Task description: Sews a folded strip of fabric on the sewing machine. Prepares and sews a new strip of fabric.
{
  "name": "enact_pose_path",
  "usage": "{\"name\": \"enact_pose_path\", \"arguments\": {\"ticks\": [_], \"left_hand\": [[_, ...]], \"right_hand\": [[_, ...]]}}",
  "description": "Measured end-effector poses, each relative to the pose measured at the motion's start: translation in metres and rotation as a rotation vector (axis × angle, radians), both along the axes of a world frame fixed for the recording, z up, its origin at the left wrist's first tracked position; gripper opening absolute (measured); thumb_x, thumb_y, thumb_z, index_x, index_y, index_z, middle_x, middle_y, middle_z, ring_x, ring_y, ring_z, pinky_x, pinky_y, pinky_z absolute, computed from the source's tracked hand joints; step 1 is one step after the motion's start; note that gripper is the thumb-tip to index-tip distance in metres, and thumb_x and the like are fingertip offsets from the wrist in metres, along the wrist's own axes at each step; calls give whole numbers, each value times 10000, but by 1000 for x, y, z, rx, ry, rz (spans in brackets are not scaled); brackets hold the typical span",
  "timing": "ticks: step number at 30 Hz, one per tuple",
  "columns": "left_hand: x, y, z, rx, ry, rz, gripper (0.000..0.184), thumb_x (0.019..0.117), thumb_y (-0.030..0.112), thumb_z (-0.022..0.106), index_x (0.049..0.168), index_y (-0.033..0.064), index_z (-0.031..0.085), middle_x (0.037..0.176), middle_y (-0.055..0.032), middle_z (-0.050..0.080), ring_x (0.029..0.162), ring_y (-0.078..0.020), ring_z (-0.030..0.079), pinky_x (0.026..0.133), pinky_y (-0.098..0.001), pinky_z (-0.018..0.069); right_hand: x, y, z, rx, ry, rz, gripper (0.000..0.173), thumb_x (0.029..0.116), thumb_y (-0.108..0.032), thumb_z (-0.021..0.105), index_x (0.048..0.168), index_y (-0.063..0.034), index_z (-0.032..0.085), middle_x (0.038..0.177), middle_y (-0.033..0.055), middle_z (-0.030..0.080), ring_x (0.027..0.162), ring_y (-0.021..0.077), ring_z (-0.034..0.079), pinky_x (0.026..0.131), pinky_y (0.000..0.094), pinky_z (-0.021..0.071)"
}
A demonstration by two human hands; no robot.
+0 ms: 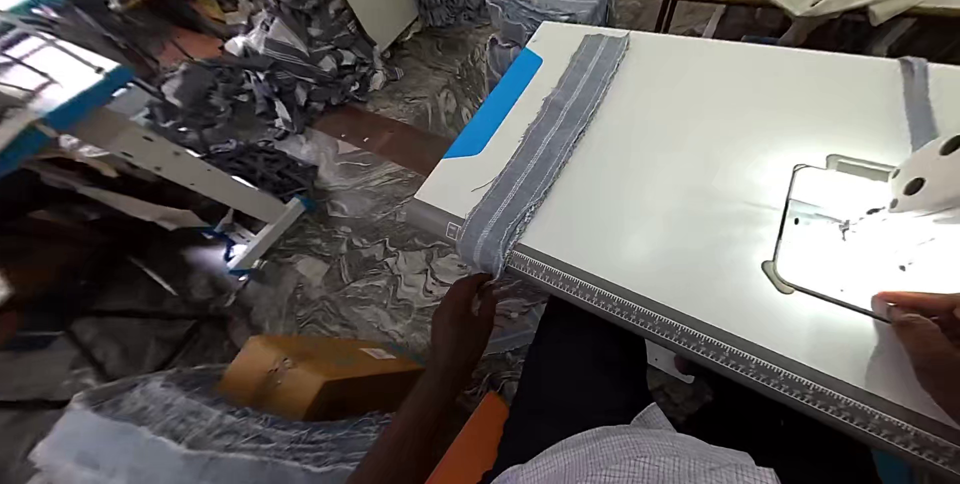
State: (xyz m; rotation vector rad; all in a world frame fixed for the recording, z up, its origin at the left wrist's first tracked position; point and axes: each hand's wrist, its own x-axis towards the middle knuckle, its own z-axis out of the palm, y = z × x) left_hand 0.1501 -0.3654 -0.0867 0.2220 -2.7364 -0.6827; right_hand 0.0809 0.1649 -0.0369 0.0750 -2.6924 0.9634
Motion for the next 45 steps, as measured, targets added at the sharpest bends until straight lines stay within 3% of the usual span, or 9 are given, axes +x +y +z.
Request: {"name": "enact_pose_path", "arguments": {"ticks": [8,15,18,23,26,29,33,39,45], "left_hand": [[-9,-25,49,75,1,-94,287,827,181,873,1032,57,715,910,-84,691,772,-196,670,705,-435,591],[-64,-53,185,85,198,164,324,1044,170,567,1327,17,602,1304,-219,615,1186,-322,613,1018,-562,490],[-53,25,227,-247,539,-274,373,990,172,578,1299,-37,583,1129,-248,663,971,-346,669,856,-518,565],[-9,163,189,130,495,-1167,195,1029,200,594,1172,172,722,1062,-8,743,995,-159,677,877,-352,541],[-23,159,223,160,601,-870,159,1003,249,659,1138,176,702,979,51,720,884,-35,685,778,-229,596],[-84,102,248,72,626,-401,295,980,290,702,1076,11,705,938,-56,721,796,-36,665,737,-255,576],[-138,50,222,82,353,-103,319,956,330,735,1108,50,735,958,-164,724,791,-262,680,751,-543,547],[-53,164,196,414,-55,-1012,151,1006,146,584,1072,130,719,957,26,665,785,-75,646,665,-256,593],[-42,217,179,986,-42,-797,150,931,123,755,1067,63,747,839,-87,717,647,-158,653,596,-277,587]], "right_hand": [[0,2,-5,102,57,-48,294,988,-308,574,1068,-91,756,1008,127,659,809,281,610,687,515,497],[-1,-9,1,147,159,-76,248,930,-233,592,1046,-112,775,957,101,689,855,283,654,711,516,533],[18,-35,23,9,316,27,375,942,-268,648,1246,-54,700,1152,133,703,965,231,701,776,432,613],[61,-119,67,-367,416,539,553,890,-469,751,1370,-229,620,1376,32,645,1348,242,556,1124,524,475],[84,-127,49,-468,303,562,178,915,-268,801,962,-108,740,935,6,758,967,108,718,945,371,592],[112,-109,18,-443,11,414,236,913,-268,802,881,-40,750,804,47,745,743,93,717,689,313,621],[130,-96,-3,-216,-301,371,308,987,-389,686,941,-94,761,838,51,740,768,168,710,715,439,600],[95,-113,47,-521,38,393,826,811,-573,819,1470,-147,558,1454,34,601,1348,192,559,1113,456,511],[87,-121,73,-847,53,325,222,905,-282,803,1036,-113,744,886,15,751,761,119,730,677,308,646]]}}
